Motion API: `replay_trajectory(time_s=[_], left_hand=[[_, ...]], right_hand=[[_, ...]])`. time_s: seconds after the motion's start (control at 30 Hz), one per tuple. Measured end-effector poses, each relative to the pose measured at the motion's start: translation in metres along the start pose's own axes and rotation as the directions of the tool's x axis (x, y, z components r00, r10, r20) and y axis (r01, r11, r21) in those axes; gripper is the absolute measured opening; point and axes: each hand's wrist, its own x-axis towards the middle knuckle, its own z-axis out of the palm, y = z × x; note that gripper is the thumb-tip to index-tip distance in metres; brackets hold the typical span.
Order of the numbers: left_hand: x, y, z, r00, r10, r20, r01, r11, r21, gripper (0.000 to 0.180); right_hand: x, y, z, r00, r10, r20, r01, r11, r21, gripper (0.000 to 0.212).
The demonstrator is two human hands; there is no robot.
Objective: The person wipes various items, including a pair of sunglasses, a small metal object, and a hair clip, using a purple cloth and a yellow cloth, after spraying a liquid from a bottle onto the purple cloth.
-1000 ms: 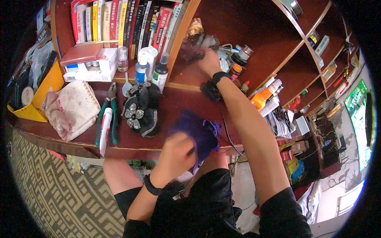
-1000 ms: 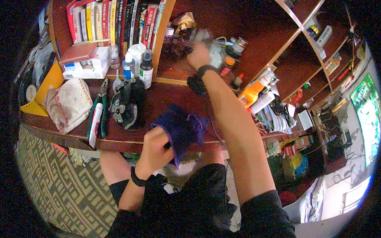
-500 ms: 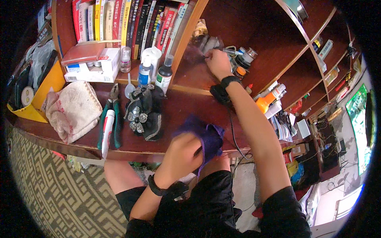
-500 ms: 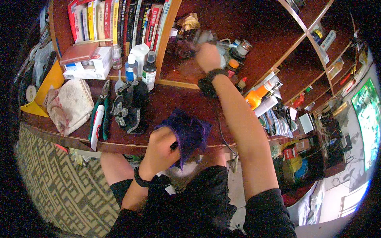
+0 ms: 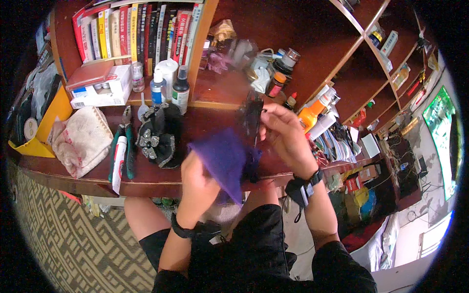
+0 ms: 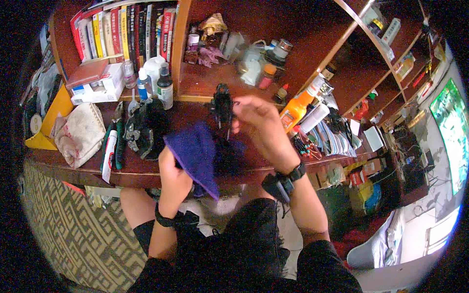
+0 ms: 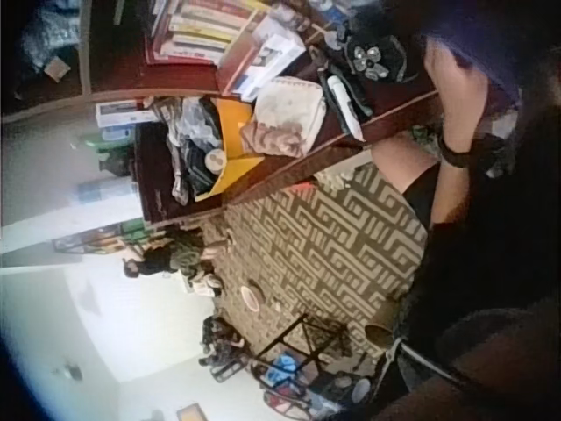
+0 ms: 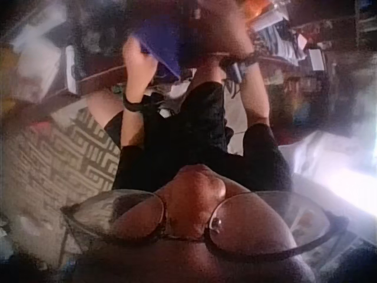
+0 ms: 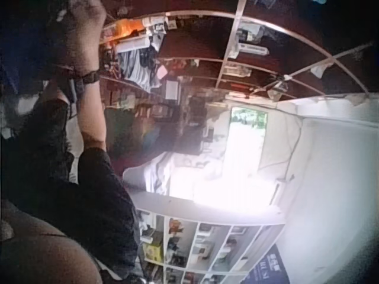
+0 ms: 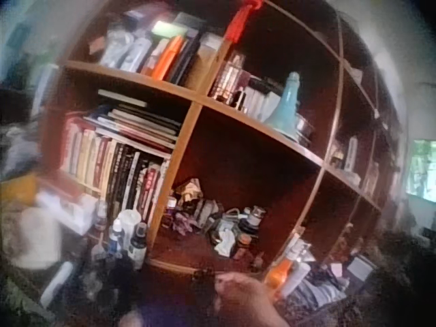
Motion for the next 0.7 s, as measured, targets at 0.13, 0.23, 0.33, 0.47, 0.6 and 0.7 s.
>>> replay_trajectory(time_s=[0.13, 0.23, 0.33, 0.47, 0.6, 0.7], left_hand=[[-0.002, 0.001, 0.003, 0.998, -0.034, -0.044, 0.032, 0.998, -0.06, 0.053], [-0.004, 0.002, 0.003, 0.999, -0.036, -0.026, 0.034, 0.998, -0.049, 0.061], [-0.005, -0.002, 0.006, 1.0, -0.009, 0.02, 0.008, 0.996, 0.084, 0.061], [-0.005, 0.001, 0.01, 0.992, 0.113, -0.049, -0.098, 0.966, 0.239, 0.043], [-0.005, 0.003, 0.01, 0.991, 0.124, -0.049, -0.108, 0.96, 0.259, 0.038], [-0.004, 0.004, 0.008, 0.991, 0.124, -0.057, -0.107, 0.966, 0.235, 0.032]], right_hand=[[-0.027, 0.026, -0.001, 0.999, 0.014, 0.032, -0.021, 0.974, 0.226, 0.017], [-0.04, 0.038, 0.013, 0.994, -0.105, 0.043, 0.108, 0.992, -0.07, 0.017], [-0.05, 0.056, 0.018, 0.978, -0.172, 0.116, 0.185, 0.977, -0.111, 0.019], [-0.057, 0.068, 0.021, 0.983, -0.147, 0.11, 0.159, 0.981, -0.107, 0.02], [-0.058, 0.07, 0.018, 0.988, -0.091, 0.124, 0.098, 0.994, -0.047, 0.018], [-0.06, 0.068, 0.019, 0.987, -0.1, 0.123, 0.104, 0.994, -0.026, 0.016]])
